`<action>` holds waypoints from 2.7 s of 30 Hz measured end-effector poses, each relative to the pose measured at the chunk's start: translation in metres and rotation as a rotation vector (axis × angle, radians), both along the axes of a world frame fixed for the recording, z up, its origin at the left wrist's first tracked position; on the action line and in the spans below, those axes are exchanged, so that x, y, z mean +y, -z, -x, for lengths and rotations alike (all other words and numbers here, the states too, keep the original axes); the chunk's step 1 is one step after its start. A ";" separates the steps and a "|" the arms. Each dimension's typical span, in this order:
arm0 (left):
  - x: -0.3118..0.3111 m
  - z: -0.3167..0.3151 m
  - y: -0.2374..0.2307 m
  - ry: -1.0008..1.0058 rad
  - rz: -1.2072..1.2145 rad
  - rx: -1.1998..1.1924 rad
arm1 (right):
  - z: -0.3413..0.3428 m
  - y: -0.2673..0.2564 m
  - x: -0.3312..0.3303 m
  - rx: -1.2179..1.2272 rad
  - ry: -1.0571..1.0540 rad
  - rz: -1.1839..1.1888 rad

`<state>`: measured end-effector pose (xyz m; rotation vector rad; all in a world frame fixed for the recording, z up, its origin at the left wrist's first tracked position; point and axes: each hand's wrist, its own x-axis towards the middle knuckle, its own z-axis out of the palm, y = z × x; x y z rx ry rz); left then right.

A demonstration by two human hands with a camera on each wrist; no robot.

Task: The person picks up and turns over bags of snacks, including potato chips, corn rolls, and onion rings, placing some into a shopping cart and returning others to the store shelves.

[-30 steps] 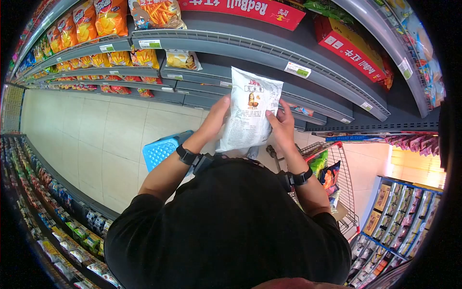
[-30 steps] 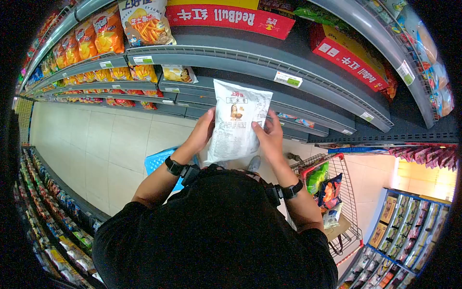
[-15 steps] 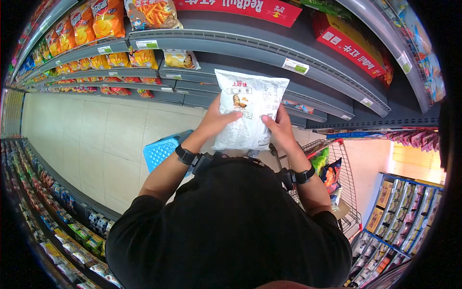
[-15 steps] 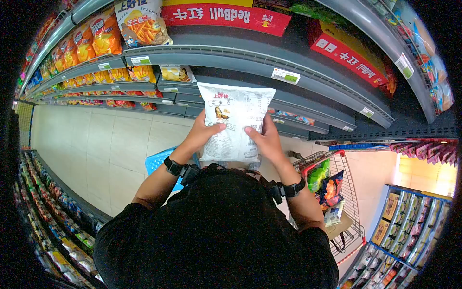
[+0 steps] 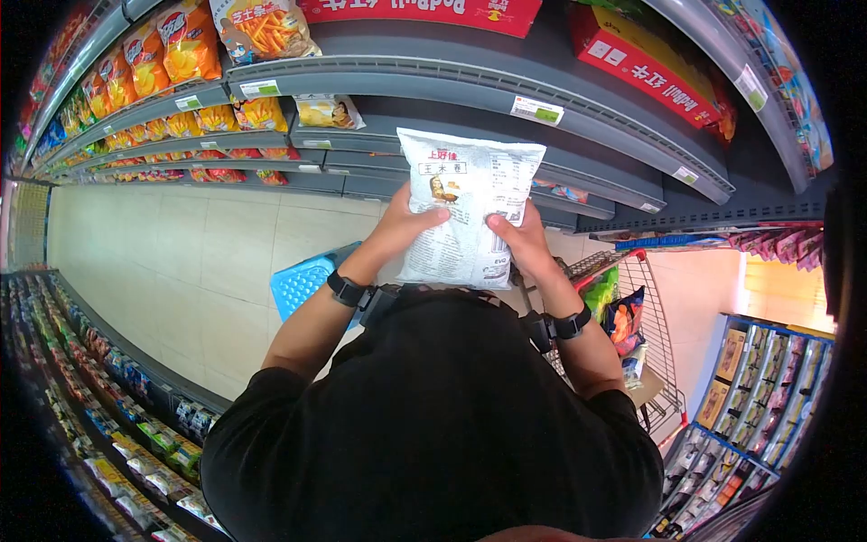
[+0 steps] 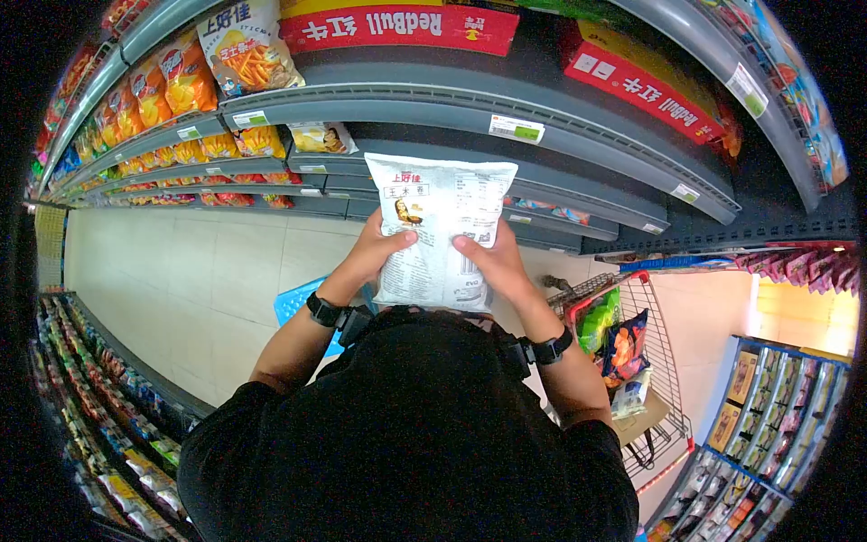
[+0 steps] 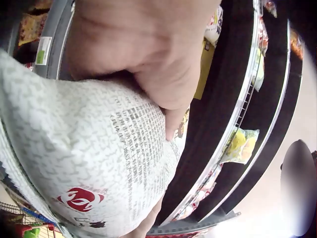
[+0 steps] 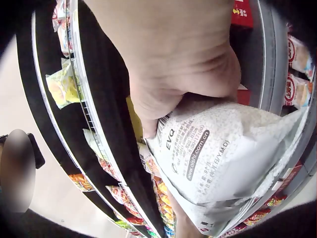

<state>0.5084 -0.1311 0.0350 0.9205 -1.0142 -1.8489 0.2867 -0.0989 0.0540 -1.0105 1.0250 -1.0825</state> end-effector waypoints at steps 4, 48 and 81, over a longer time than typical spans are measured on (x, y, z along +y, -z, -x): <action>0.004 0.010 -0.002 0.011 0.000 0.008 | 0.017 0.005 0.003 -0.033 -0.005 0.002; 0.031 0.207 -0.003 0.055 -0.176 -0.427 | 0.201 0.059 0.015 -0.419 -0.032 -0.512; -0.081 -0.035 0.020 0.083 -0.160 -0.313 | -0.010 0.093 -0.125 0.038 -0.300 -0.675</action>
